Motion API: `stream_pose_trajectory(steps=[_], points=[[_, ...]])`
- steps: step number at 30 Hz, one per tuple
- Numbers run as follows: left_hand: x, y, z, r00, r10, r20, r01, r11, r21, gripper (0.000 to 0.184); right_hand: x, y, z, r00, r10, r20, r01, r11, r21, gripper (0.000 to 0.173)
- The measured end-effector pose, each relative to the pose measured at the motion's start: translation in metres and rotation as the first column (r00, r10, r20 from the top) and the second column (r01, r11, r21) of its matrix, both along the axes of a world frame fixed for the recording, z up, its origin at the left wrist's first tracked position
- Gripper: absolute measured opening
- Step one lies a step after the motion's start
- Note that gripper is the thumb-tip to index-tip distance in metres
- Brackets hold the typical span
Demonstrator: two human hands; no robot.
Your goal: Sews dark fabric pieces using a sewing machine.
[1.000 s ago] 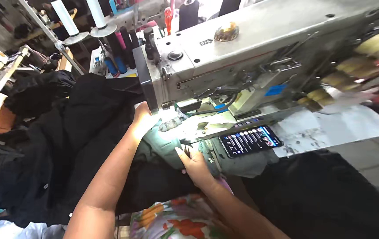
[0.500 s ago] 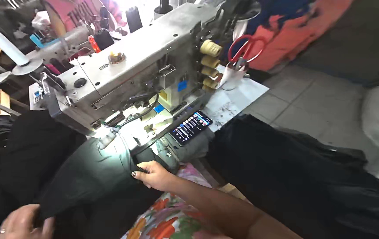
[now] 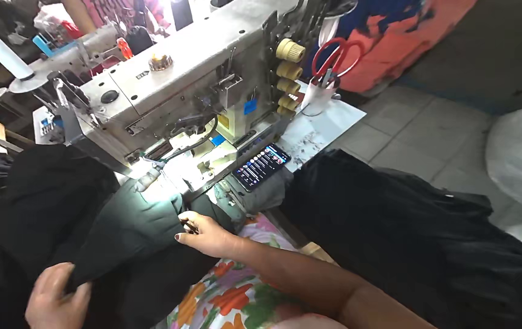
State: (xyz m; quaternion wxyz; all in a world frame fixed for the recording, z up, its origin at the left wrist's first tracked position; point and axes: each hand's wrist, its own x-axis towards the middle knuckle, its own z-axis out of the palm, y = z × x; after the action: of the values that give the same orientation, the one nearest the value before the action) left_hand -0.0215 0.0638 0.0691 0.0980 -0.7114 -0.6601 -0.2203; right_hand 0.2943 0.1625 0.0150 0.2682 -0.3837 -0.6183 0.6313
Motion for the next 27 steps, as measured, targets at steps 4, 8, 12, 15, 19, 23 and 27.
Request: stream_pose_trajectory(steps=[4, 8, 12, 15, 19, 23, 27], points=[[-0.010, -0.009, 0.008, 0.994, 0.103, 0.031, -0.079, 0.898, -0.433, 0.052, 0.002, -0.009, -0.004, 0.997, -0.069, -0.029, 0.073, 0.984, 0.160, 0.019], [0.015, -0.010, 0.039, 0.974, -0.011, 0.227, 0.057, 0.979, -0.196, 0.042, -0.006, -0.030, -0.002, 0.976, -0.204, -0.079, 0.207, 0.743, 0.637, 0.016], [0.098, 0.018, 0.055, 0.787, -0.110, 0.607, 0.285, 0.938, -0.199, 0.022, -0.015, -0.038, 0.010, 0.991, -0.127, -0.034, 0.090, 0.464, 0.881, 0.021], [0.119, 0.041, 0.040, 0.842, -0.099, 0.530, 0.318, 0.886, -0.339, 0.018, -0.014, -0.036, 0.012, 0.995, -0.100, 0.002, 0.037, 0.381, 0.924, 0.014], [0.118, 0.053, 0.038, 0.856, -0.140, 0.497, 0.332, 0.886, -0.323, 0.016, -0.006, -0.017, 0.012, 0.997, -0.064, -0.030, 0.054, 0.421, 0.905, 0.015], [0.119, 0.058, 0.055, 0.824, -0.214, 0.524, 0.281, 0.958, -0.050, 0.017, 0.001, 0.022, 0.032, 0.997, -0.073, -0.022, 0.061, 0.596, 0.800, 0.042], [0.098, 0.071, 0.074, 0.753, -0.280, 0.595, 0.160, 0.956, 0.247, 0.018, 0.002, 0.057, 0.026, 0.999, -0.010, 0.039, -0.017, 0.769, 0.638, 0.053]])
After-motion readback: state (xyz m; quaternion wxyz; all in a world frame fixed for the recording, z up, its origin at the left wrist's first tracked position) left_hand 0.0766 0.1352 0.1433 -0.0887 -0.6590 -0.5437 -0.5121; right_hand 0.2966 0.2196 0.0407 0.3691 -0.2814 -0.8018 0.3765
